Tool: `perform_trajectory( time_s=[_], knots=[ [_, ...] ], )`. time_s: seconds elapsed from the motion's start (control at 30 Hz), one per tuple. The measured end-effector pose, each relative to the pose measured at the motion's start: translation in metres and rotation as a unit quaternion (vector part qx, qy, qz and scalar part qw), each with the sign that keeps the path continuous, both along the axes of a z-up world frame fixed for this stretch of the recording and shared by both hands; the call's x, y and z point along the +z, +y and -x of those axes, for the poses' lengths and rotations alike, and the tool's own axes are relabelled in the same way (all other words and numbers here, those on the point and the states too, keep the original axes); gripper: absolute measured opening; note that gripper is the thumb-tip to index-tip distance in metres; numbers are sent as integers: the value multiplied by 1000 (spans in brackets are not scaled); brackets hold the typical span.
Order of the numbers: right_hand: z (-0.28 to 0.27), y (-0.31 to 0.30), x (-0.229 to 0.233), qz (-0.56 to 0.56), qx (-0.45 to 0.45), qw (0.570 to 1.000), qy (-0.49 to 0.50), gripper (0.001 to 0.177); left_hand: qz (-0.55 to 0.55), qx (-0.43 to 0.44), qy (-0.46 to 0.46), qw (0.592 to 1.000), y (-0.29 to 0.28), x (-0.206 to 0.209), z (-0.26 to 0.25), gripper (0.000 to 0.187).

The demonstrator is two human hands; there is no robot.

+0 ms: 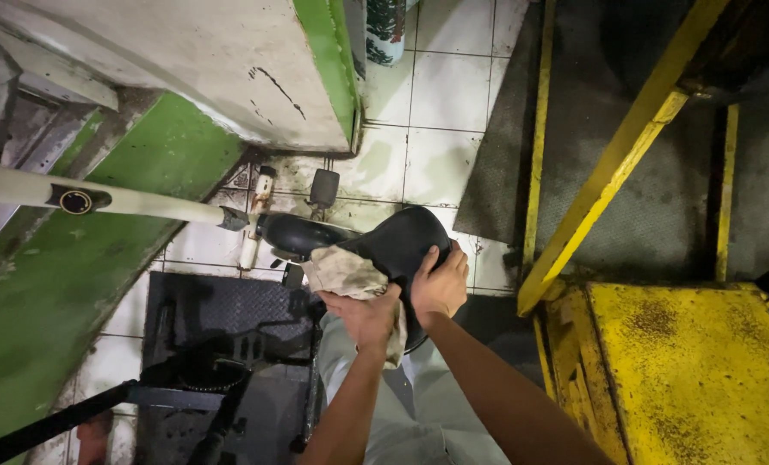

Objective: Cleaning and wiping down various gym equipment using a rag.

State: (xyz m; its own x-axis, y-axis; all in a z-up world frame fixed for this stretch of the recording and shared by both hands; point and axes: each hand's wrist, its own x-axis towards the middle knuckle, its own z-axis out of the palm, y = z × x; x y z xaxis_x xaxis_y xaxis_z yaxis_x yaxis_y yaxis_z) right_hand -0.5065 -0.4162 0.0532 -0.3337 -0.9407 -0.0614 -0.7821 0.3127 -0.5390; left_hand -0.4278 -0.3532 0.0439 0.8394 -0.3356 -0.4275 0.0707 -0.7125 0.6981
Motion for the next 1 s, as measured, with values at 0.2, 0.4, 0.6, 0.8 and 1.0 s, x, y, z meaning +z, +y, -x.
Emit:
perform_trajectory(
  time_s=[0.2, 0.4, 0.6, 0.8, 1.0],
  knots=[
    [3, 1, -4, 26, 13, 1000, 1, 49, -21, 17, 40, 999, 14, -44, -4, 140],
    [3, 1, 0, 0, 4, 1000, -9, 50, 330, 154, 154, 919, 55, -89, -31, 99],
    [17, 1, -42, 5, 18, 1000, -2, 52, 300, -193, -288, 889, 29, 37, -8, 102],
    [5, 2, -1, -40, -8, 999, -8, 55, -16, -457, -424, 782, -13, -3, -57, 88],
    [9, 1, -18, 71, 26, 997, 28, 51, -214, -267, -152, 927, -39, -72, -171, 64]
  ],
)
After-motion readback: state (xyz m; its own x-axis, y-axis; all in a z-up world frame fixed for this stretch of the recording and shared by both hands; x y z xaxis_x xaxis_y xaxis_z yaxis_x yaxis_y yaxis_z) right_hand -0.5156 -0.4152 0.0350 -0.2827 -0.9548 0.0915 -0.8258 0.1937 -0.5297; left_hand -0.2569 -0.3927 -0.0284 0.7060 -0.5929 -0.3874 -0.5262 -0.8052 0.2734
